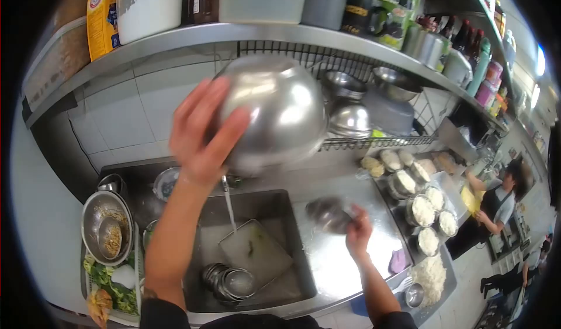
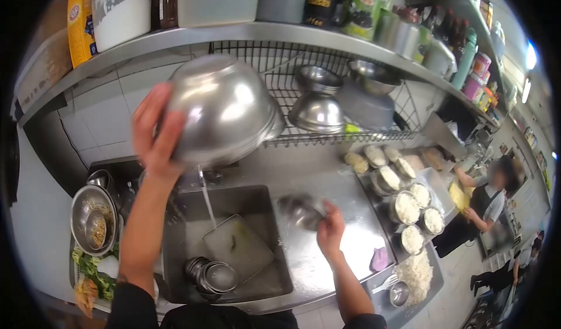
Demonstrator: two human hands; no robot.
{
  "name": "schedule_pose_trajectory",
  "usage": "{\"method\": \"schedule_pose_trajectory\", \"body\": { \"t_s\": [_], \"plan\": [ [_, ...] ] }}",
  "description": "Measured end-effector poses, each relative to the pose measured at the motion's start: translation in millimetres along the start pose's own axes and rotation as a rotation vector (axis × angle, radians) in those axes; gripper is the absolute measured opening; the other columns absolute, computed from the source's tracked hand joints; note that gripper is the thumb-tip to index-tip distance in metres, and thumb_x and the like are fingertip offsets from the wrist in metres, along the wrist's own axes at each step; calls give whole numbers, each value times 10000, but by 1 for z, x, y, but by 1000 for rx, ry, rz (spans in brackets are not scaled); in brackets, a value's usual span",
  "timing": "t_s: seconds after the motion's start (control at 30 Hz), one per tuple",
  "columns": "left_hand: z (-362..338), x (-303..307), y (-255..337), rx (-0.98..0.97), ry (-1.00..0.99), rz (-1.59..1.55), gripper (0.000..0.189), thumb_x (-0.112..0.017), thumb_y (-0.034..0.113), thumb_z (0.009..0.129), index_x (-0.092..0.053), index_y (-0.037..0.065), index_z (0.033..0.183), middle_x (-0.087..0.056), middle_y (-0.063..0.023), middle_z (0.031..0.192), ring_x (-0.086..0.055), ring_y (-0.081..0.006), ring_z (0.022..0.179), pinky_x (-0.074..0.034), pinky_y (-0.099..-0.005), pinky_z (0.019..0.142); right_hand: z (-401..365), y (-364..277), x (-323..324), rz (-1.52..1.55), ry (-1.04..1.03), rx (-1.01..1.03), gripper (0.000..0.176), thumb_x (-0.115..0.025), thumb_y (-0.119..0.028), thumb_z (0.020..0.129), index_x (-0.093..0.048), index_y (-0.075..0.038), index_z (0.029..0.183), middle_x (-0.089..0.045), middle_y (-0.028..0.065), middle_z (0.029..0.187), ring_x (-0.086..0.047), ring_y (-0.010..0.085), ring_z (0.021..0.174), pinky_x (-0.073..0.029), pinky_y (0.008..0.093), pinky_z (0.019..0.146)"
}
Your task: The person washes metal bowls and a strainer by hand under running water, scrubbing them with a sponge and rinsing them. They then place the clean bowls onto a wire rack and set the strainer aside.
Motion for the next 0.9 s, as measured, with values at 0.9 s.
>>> {"method": "schedule_pose_trajectory", "body": {
  "t_s": [0.9],
  "plan": [
    [-17,-118,12,464,-1049,-266,615,-725,180,774,-592,111,1371,-509,-103,1324,-489,-293,1223,-455,-425,1031,189,-192,-60,52,0,621,714,-764,-9,726,-514,-42,1393,-502,210,1431,-534,393,1285,-452,440,1078]
  ]
}}
Point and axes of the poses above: each hand's wrist, its own z-axis towards the middle knuckle, its own x-axis out of the back of the hand, y = z × x, the point moved 7 cm from there along z, towards the middle knuckle
